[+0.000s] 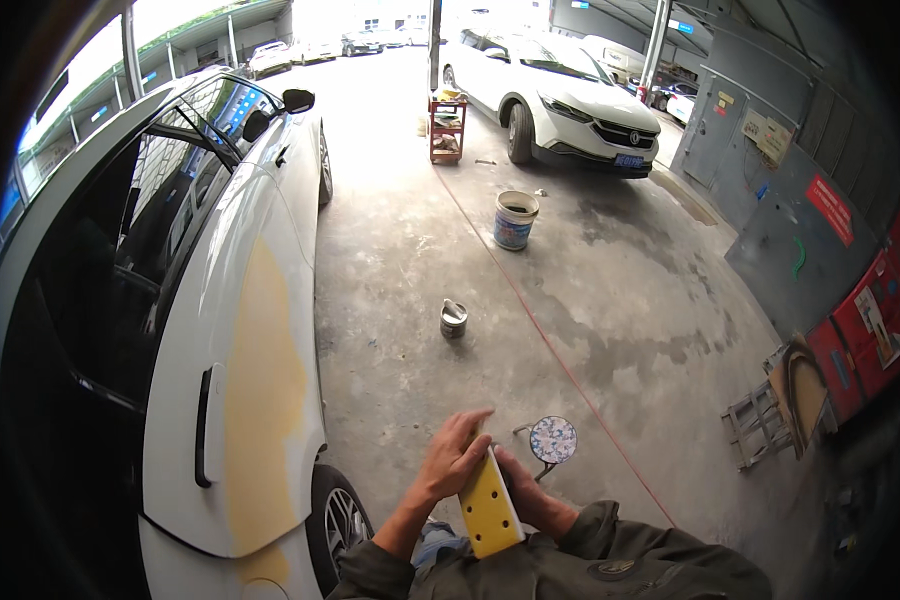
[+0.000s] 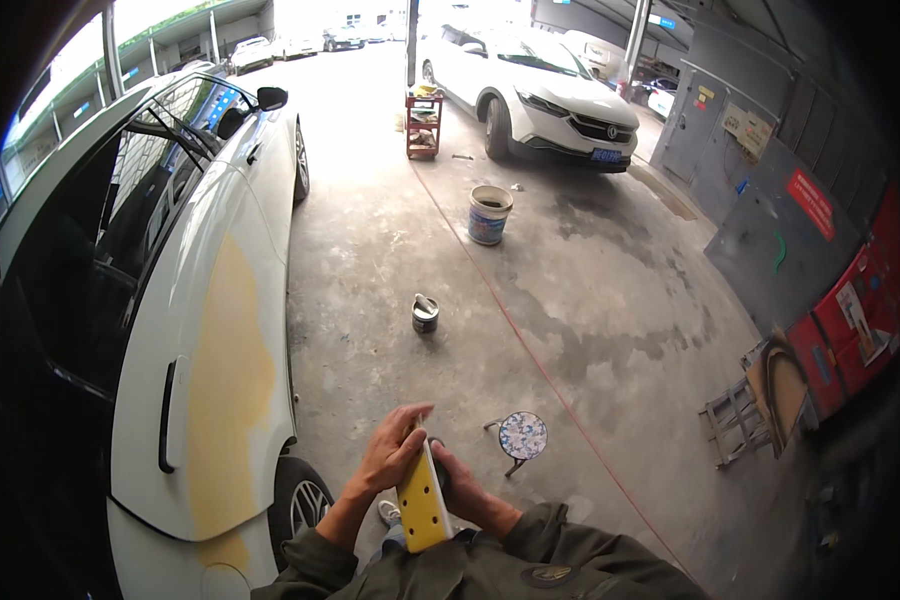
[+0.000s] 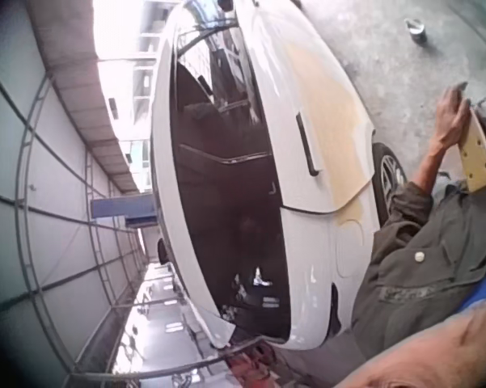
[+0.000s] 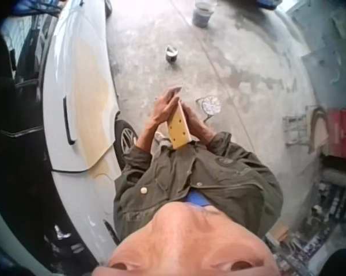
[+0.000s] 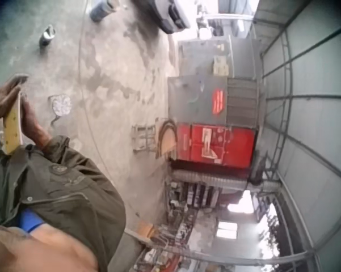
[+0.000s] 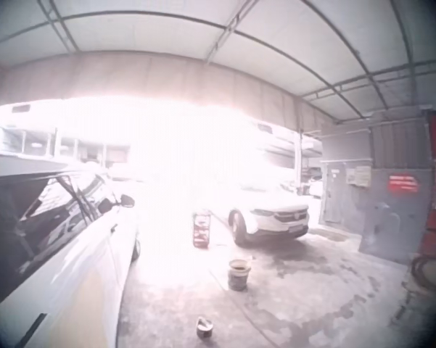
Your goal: The person attaches a sanding sheet to a sanding block and sands a beige filler patch on the side panel of a white car. The person repeatedly rubs the sanding block over the treated area to smooth the surface.
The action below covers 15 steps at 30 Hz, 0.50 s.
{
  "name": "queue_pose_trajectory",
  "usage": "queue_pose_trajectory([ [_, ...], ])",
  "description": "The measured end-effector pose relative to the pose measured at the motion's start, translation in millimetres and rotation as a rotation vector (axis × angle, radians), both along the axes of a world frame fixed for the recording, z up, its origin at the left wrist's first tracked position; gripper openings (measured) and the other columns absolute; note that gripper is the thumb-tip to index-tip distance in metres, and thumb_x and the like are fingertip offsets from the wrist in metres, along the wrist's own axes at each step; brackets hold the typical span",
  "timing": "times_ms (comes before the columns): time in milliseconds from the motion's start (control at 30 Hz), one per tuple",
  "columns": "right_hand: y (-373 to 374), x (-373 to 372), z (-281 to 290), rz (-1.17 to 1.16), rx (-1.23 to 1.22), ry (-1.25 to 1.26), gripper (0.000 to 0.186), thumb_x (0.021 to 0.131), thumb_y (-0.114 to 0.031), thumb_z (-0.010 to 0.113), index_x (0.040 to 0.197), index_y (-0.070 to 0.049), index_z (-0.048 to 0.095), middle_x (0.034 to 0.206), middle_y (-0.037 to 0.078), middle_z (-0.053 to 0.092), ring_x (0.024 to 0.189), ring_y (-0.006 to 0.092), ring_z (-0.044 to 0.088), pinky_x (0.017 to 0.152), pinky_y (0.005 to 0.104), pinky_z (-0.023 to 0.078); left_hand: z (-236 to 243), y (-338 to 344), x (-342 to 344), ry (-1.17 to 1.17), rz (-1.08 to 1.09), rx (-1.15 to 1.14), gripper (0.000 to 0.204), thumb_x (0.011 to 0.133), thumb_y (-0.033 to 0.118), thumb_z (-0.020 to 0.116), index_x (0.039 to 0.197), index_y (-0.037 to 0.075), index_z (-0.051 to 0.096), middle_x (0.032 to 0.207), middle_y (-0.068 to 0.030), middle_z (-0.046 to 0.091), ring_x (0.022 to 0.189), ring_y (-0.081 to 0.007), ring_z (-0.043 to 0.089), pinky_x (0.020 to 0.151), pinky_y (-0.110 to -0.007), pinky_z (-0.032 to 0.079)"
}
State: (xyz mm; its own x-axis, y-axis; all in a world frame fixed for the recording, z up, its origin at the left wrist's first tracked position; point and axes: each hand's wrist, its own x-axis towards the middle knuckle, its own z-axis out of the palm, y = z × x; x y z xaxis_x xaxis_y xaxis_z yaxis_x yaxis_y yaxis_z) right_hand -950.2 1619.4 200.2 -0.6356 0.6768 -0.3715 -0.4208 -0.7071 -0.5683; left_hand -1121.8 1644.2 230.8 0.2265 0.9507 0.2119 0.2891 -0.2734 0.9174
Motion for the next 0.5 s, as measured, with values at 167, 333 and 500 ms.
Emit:
queue_pose_trajectory([
  [167, -30.5, 30.7, -13.9, 0.124, -0.132, -0.102, 0.073, 0.098, -0.067, 0.032, 0.126, -0.004, 0.056, 0.110, 0.010, 0.068, 0.095, 0.0198, 0.067, 0.082, 0.0348, 0.054, -43.1, -45.2, 32.0, -0.115, 0.298, -0.288, 0.031, 0.097, 0.033, 0.055, 0.104, 0.003, 0.062, 0.094, -0.0108, 0.063, 0.087, -0.0242, 0.062, 0.080, -0.036, 0.049],
  [333, -47.7, 53.3, -21.1, 0.382, 0.624, -0.671, 0.071, 0.101, -0.064, 0.030, 0.124, -0.004, 0.058, 0.100, 0.014, 0.067, 0.086, 0.0241, 0.068, 0.078, 0.0381, 0.053, -101.1, -102.6, 41.1, -0.802, 0.513, -0.695, 0.035, 0.099, 0.041, 0.049, 0.096, 0.009, 0.062, 0.082, -0.0040, 0.061, 0.075, -0.0151, 0.058, 0.063, -0.031, 0.046],
  [500, -61.6, 43.6, -10.0, -0.117, 1.426, -0.732, 0.055, 0.099, -0.041, 0.056, 0.142, -0.009, 0.043, 0.124, 0.017, 0.056, 0.104, 0.0334, 0.062, 0.090, 0.0398, 0.048, -98.3, -125.7, 62.8, -1.040, 0.334, -0.862, 0.037, 0.098, 0.043, 0.050, 0.115, 0.012, 0.060, 0.108, -0.0051, 0.064, 0.095, -0.0200, 0.066, 0.072, -0.031, 0.057],
])
